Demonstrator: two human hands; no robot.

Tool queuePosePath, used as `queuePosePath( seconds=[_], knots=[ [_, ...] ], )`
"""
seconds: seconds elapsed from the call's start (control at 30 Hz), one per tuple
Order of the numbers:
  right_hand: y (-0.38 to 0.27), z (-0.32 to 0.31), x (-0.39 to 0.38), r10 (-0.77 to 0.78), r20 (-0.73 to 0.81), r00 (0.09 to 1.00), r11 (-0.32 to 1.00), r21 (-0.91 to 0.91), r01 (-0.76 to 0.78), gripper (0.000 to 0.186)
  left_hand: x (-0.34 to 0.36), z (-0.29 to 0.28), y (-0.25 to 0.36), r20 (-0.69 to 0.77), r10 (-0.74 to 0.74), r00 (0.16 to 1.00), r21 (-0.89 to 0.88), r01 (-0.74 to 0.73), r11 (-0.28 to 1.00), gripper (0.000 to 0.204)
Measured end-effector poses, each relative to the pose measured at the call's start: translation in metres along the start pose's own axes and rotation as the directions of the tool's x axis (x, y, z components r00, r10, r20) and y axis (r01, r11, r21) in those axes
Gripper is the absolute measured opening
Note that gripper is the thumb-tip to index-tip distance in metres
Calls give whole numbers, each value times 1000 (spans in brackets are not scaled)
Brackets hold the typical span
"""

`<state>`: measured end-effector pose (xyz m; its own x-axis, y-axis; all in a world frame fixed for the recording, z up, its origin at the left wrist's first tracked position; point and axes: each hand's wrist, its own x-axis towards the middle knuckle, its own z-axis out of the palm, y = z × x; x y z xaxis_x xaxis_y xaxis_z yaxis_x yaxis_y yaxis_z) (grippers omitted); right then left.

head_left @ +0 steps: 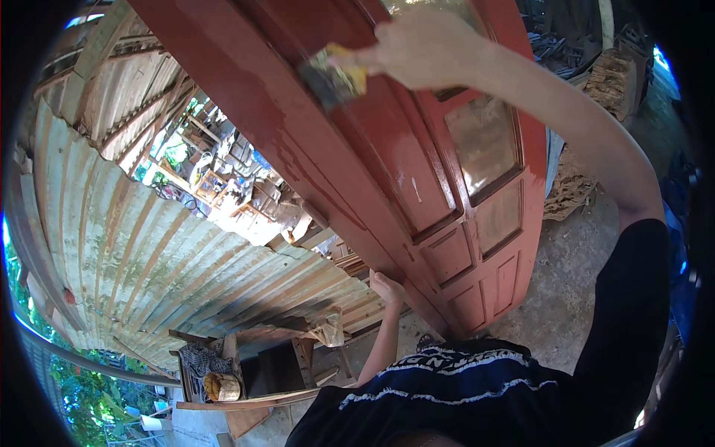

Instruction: Staining a wooden door using a paint brush and a container of wood stain.

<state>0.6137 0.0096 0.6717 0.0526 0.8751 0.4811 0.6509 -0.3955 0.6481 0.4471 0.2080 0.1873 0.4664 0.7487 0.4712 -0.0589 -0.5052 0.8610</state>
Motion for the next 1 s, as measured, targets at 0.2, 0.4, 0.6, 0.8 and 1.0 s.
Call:
queuePosePath(
  seconds=[0.2,0.4,0.6,0.8,1.0],
  knots=[
    [-28,33,-21,65,-54,996,998,11,-64,58,6,-6,34,-44,70,997,-90,-74,993,83],
    [-67,63,-74,-129,180,975,978,185,95,59,10,-9,34,34,61,998,-139,-56,989,82],
    [-37,31,-26,170,-91,981,985,16,-169,52,7,-5,29,0,49,999,-175,-48,983,83],
    [-61,38,-28,298,-51,953,946,151,-287,50,5,-5,26,-18,56,998,-148,-58,987,83],
    [-166,68,-129,89,371,924,867,428,-255,61,9,-9,34,8,58,998,-155,-56,986,84]
  ],
)
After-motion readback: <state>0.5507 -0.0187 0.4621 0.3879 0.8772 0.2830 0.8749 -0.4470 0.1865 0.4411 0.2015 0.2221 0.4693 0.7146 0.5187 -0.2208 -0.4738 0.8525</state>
